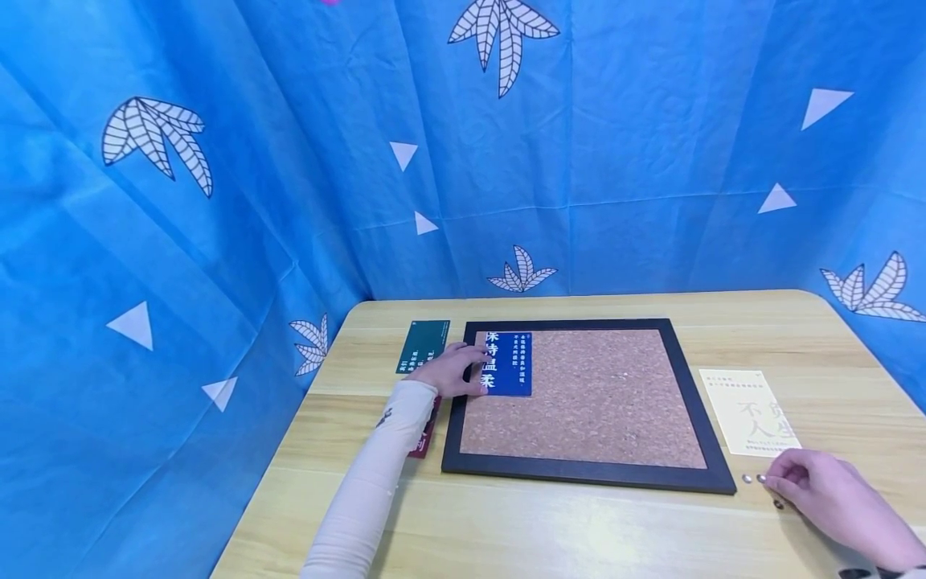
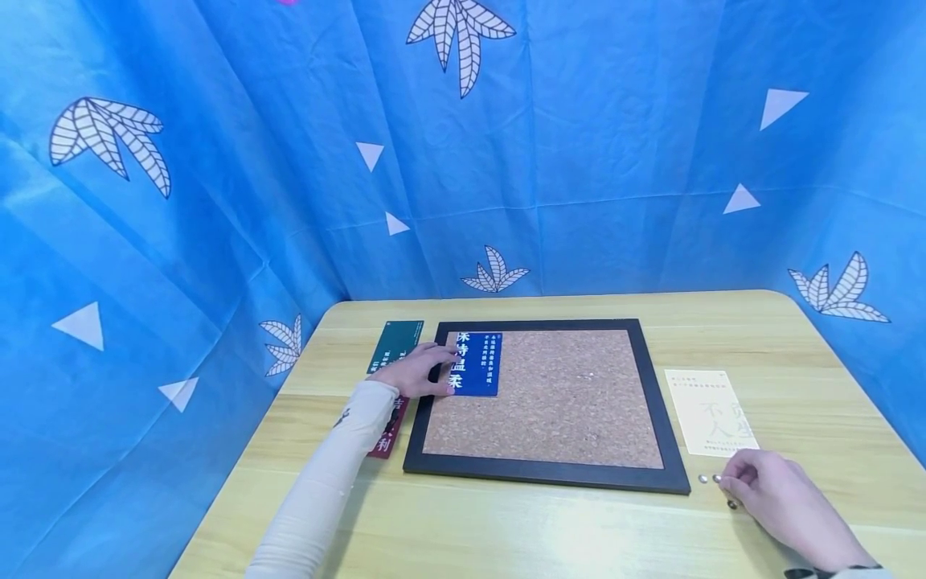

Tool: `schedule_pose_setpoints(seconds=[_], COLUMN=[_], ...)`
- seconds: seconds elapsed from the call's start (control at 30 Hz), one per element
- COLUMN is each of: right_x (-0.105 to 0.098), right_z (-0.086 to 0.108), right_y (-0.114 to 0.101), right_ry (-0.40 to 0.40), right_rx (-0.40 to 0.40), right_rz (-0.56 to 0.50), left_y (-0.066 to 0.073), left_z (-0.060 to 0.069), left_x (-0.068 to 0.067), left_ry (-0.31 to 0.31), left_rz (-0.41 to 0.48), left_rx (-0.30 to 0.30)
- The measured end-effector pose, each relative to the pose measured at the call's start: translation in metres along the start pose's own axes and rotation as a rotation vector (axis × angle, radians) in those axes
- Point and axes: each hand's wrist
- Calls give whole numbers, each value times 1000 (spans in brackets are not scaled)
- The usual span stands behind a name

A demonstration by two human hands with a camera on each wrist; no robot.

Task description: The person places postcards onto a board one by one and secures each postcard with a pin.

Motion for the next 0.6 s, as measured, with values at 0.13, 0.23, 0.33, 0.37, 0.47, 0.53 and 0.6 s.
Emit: schedule_pose_setpoints(seconds=[0.13,0.23,0.33,0.37,0.47,0.53,0.6], right_x=[0,-1,-6,-7,-10,-9,-9], right_z=[3,2,-1,-2,-3,-2,-2], right_y=[3,5,6,6,5,4,3], right_ry=[83,116,96,89,66,73,81], right_rx=[-53,-82,-72,-58,-41,-42,-50], right_rz=[-5,8,31,38,30,21,11], left_y=[0,0,0,0,0,0,0], left_z=[0,0,0,0,-1,-1,-1], left_x=[0,0,-1,-1,-1,-1,-1], left_ry=[-3,-7,-9,-8,-9,-10,-11], left_rz=[2,1,3,5,8,7,4], left_rx=[7,4,0,0,-4,-5,-6])
Point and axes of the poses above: each hand's wrist, its own z-axis away from the middle knuckle, its own x-axis out of the palm, y = z × x, and after that the axes turned 13 degrees about -y, right-handed
